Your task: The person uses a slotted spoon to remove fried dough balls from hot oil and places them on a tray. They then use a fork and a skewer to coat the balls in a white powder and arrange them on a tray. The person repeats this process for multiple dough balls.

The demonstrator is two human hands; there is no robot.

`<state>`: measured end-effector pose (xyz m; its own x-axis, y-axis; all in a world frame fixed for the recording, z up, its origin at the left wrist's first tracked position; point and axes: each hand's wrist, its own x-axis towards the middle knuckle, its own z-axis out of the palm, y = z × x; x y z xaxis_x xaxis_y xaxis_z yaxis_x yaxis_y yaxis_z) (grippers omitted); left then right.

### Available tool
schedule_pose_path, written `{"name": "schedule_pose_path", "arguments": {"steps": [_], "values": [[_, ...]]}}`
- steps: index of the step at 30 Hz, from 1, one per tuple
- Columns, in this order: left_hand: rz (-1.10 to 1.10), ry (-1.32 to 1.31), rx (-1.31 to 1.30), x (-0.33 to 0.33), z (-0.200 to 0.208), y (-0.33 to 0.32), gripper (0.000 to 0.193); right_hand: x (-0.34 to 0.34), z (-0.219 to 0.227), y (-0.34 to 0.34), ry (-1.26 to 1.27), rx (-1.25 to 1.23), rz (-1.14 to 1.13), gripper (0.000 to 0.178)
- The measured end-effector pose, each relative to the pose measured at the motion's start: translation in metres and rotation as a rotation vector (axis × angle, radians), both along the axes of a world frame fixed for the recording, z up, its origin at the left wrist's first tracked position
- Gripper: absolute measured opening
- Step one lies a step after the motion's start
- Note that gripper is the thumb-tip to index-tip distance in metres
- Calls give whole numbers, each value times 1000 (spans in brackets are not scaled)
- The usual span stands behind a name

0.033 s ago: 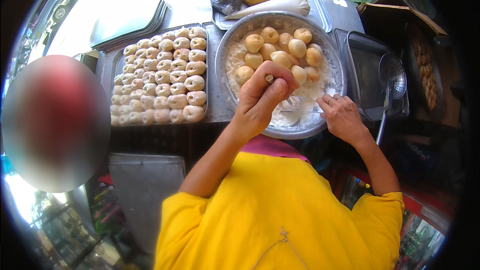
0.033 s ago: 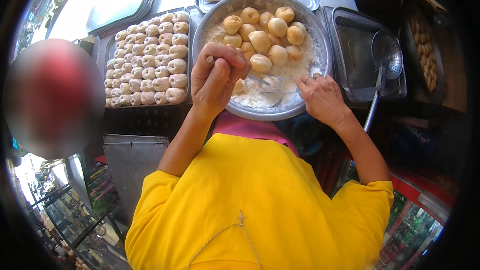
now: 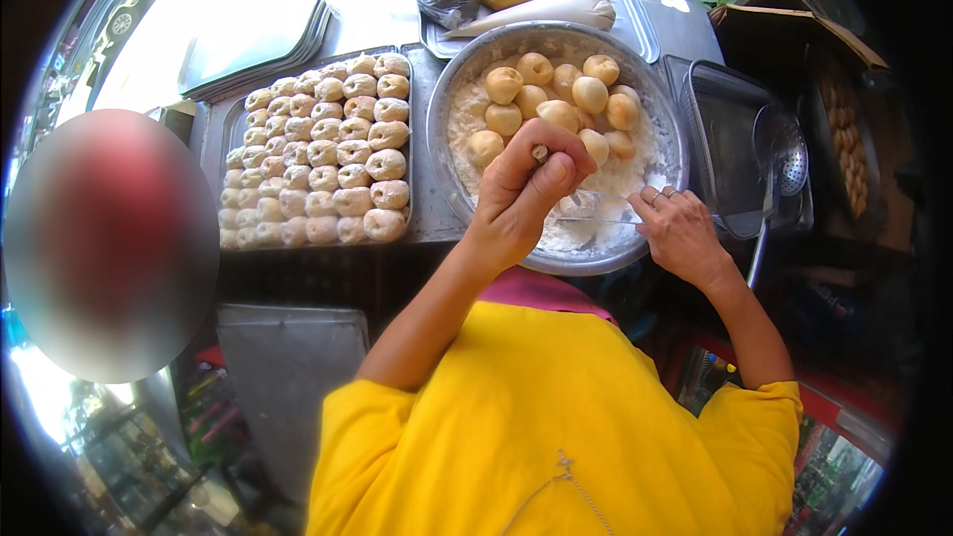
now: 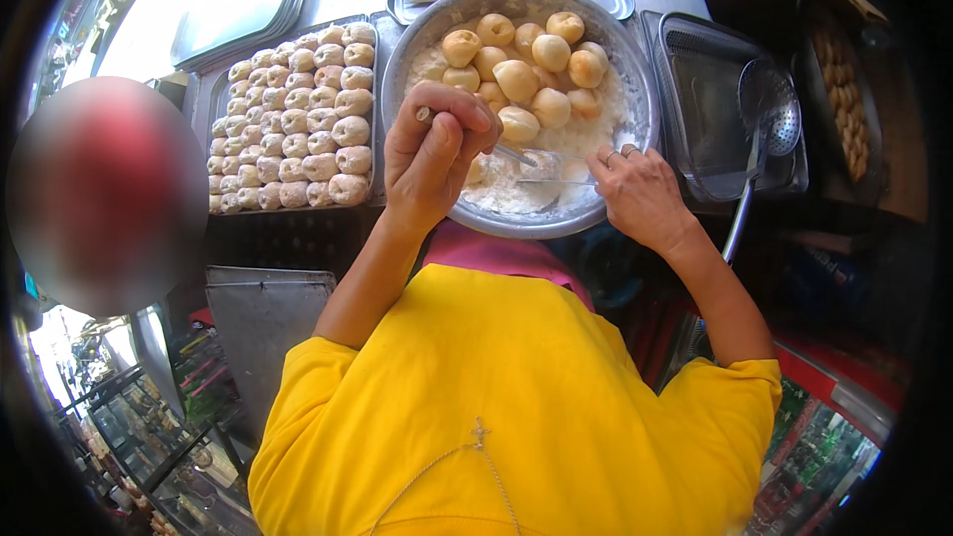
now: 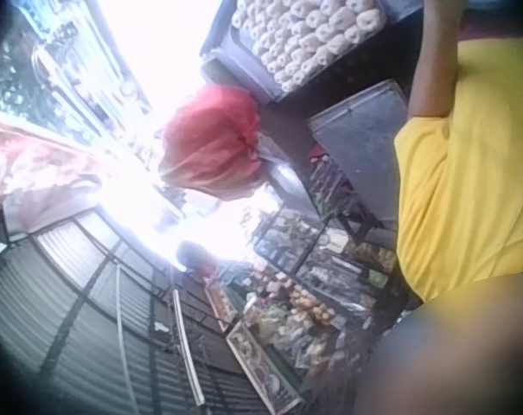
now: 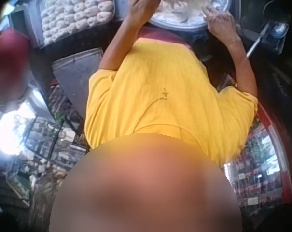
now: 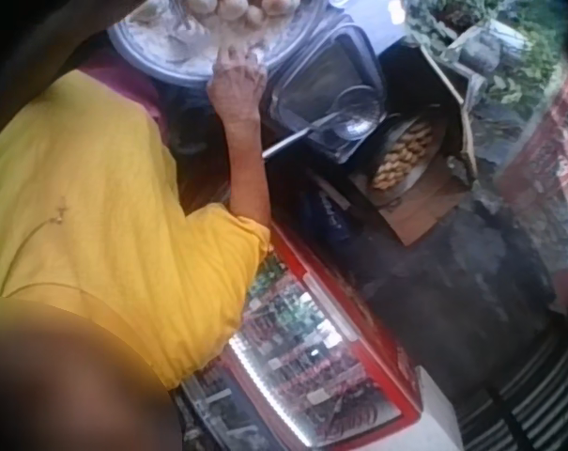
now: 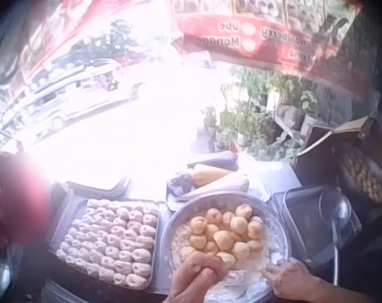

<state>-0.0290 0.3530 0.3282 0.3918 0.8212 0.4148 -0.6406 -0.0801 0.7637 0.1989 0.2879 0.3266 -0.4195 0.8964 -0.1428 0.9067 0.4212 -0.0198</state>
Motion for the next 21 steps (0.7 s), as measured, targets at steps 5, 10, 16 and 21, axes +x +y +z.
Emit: {"name": "schedule_pose_path", "arguments": {"steps": [5,10,16,21], "values": [[32,259,117,23,-27,2,10,-2,-3,-1,36,73,-13,20],[-101,429,413,41,-12,-14,11,-3,3,-6,19,-59,-94,22],[122,87,379,-40,48,17,15,3,15,1,2,-58,-94,23],[629,-70,423,-158,65,40,35,-12,36,16,-26,-124,-70,20]]}}
